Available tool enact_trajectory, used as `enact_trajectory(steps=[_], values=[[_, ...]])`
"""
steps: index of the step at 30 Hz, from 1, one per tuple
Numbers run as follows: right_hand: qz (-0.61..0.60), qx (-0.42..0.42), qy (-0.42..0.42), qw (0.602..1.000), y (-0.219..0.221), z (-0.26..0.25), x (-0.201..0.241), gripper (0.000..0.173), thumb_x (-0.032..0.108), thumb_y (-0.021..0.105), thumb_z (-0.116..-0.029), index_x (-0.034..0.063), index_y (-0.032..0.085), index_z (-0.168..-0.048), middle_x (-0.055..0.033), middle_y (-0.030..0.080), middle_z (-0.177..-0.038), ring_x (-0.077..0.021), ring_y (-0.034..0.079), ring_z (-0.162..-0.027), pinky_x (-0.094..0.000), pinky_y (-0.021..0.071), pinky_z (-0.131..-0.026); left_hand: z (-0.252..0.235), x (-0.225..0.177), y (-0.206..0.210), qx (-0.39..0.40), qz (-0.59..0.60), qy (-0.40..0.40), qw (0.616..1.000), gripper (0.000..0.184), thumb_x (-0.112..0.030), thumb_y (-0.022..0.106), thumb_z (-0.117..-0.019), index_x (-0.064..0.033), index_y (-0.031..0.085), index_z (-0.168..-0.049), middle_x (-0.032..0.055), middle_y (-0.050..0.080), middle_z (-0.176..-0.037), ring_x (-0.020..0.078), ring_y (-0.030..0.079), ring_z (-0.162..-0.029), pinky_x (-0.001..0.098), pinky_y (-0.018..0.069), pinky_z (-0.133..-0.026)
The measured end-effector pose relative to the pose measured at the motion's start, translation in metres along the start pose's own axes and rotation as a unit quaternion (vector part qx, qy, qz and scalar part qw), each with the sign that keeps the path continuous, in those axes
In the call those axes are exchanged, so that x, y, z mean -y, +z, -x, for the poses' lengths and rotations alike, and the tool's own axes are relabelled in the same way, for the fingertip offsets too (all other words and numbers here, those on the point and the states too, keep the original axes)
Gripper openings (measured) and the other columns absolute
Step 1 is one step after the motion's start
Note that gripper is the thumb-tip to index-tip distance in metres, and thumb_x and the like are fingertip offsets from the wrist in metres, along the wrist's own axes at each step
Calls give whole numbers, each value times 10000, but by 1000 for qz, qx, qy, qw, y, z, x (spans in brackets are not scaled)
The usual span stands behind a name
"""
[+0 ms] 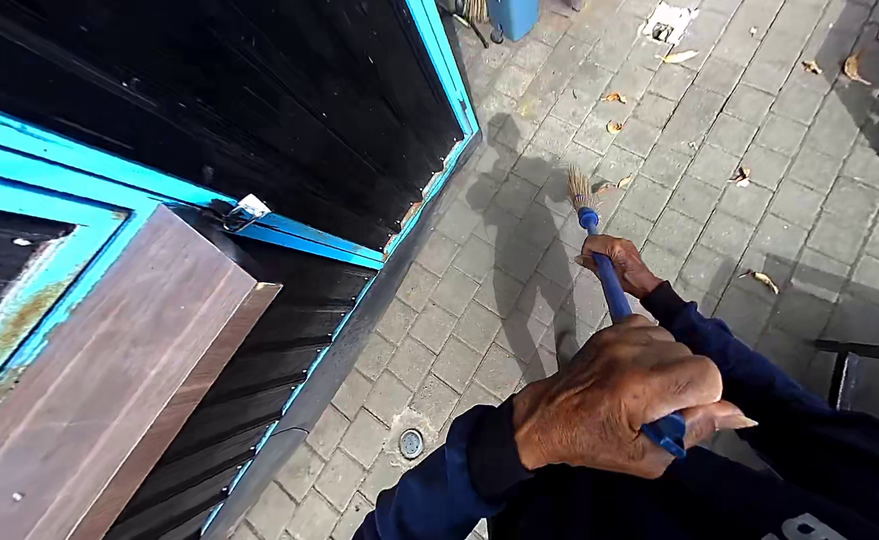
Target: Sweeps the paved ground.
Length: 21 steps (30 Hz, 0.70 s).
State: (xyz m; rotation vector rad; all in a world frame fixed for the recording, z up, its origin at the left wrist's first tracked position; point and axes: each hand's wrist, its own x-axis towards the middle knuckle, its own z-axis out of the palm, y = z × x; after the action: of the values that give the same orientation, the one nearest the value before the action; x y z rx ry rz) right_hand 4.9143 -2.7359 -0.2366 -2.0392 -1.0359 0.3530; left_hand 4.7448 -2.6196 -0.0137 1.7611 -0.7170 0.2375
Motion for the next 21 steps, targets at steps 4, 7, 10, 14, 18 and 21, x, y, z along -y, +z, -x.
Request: enact_trajectory(steps=[4,7,10,14,18,21], values=[[-43,-16,23,999,-17,-7,9,345,354,625,-1005,35,719,-917,-137,718,-933,-262,698,-924,-474,555,-825,-52,-5,-18,75,7,29,997,245,-177,634,-1012,-36,639,-811,69,558,-642,201,568,-649,340,453,-676],[-106,-18,-1,994,4,-22,13,344,367,646,-992,45,708,-889,-123,701,-886,-241,690,-854,-457,556,-754,-81,4,-38,97,27,15,995,266,-170,633,-1012,-32,605,-787,76,524,-603,201,543,-588,329,439,-598],[-173,39,-20,984,25,-51,18,314,327,665,-985,28,703,-895,-136,694,-886,-249,684,-844,-462,554,-756,-100,24,-63,94,23,-18,995,268,-163,659,-995,-34,573,-777,73,509,-587,186,529,-550,316,425,-537],[-245,102,-68,962,47,-108,0,266,274,699,-965,13,703,-912,-144,691,-893,-250,680,-842,-457,558,-759,-121,68,-105,103,17,-49,993,261,-198,666,-1003,-29,591,-819,65,513,-595,167,527,-539,303,415,-498],[-263,135,-42,954,42,-172,-13,273,277,700,-967,6,691,-936,-153,684,-905,-256,670,-839,-467,548,-758,-151,108,-156,114,20,-58,992,252,-202,667,-1004,-22,596,-844,73,528,-614,171,540,-550,307,426,-503],[-250,111,-18,962,37,-215,-40,258,293,693,-970,40,705,-918,-112,685,-878,-215,661,-810,-433,547,-742,-176,139,-194,115,38,-47,992,267,-195,654,-1014,-24,579,-824,61,508,-612,147,516,-549,283,404,-500]])
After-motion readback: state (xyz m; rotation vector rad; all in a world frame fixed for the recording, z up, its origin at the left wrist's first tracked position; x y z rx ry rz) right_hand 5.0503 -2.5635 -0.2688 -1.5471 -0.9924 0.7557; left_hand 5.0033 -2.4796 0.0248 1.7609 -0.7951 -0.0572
